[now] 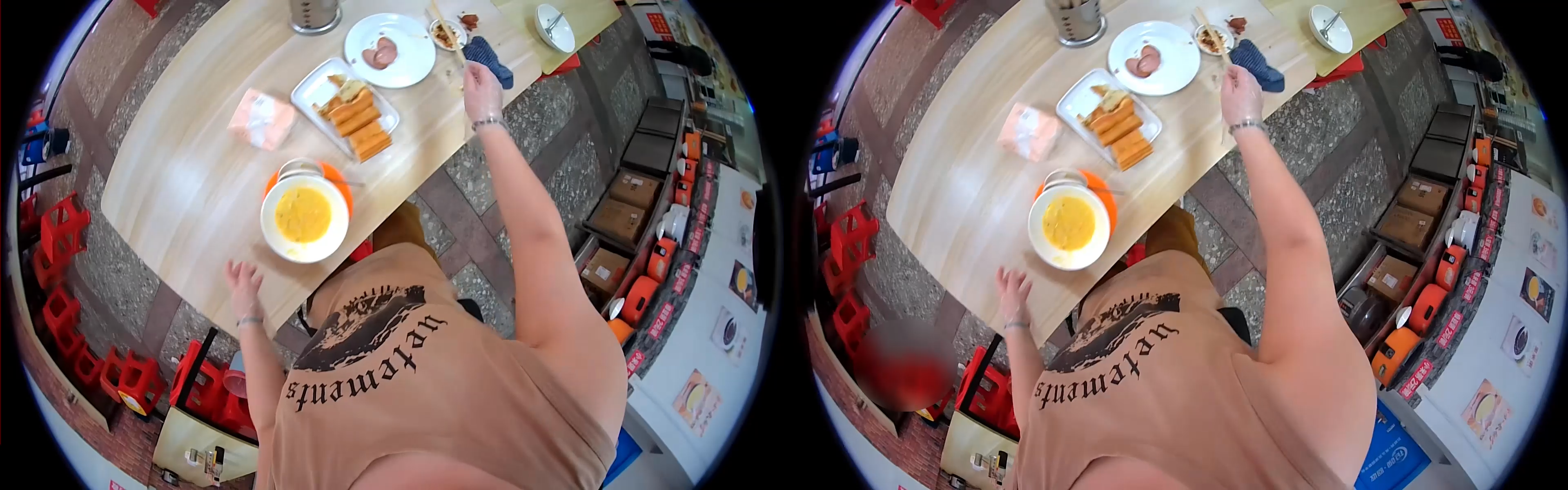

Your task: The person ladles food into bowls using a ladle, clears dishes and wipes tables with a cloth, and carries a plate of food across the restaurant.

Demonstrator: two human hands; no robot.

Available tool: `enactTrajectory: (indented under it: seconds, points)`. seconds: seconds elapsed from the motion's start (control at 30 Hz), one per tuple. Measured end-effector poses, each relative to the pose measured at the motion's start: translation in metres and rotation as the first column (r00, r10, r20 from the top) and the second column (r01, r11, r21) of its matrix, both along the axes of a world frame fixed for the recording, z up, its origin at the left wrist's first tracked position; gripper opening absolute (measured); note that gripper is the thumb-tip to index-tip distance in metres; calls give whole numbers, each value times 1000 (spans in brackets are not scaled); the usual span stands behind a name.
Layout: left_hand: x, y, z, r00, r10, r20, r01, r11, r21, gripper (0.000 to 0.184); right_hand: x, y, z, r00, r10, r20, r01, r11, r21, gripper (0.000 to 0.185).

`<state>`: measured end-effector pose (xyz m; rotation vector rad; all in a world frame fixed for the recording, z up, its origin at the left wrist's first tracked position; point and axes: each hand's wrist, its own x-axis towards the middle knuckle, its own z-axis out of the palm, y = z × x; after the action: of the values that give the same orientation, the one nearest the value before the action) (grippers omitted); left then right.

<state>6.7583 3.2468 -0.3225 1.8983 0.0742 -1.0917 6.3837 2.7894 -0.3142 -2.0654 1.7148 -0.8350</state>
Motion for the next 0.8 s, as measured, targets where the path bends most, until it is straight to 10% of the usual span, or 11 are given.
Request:
enactTrajectory:
  seconds: [0.23,0.4,0.5,0.57,0.6,0.67,0.73,0.8]
  points:
    - [-56,-52,46,944,201,261,-221,974,50,61,9,-150,-27,933,106,-343,93,851,517,40]
    - [-112,-113,67,930,162,330,-201,976,89,59,-1,-183,-64,744,480,-465,-131,787,603,30]
    - [-138,-148,83,930,138,341,-185,977,110,60,-39,-176,15,726,461,-510,-223,860,460,28]
    - [-148,-161,89,921,121,370,-188,971,149,63,-96,-185,19,996,-19,-92,54,920,389,24]
    - [-149,-160,86,921,124,370,-189,971,147,63,-152,-203,-51,999,-23,-35,26,994,106,22]
    - [-140,-147,71,917,106,385,-183,968,169,64,-233,-233,-69,747,-250,617,78,953,292,32]
    - [-136,-135,55,906,126,405,-214,960,179,62,-271,-263,-83,481,-555,678,402,827,393,42]
    - [-134,-121,42,905,68,419,-200,939,280,60,-298,-287,-88,509,-761,403,563,648,512,50]
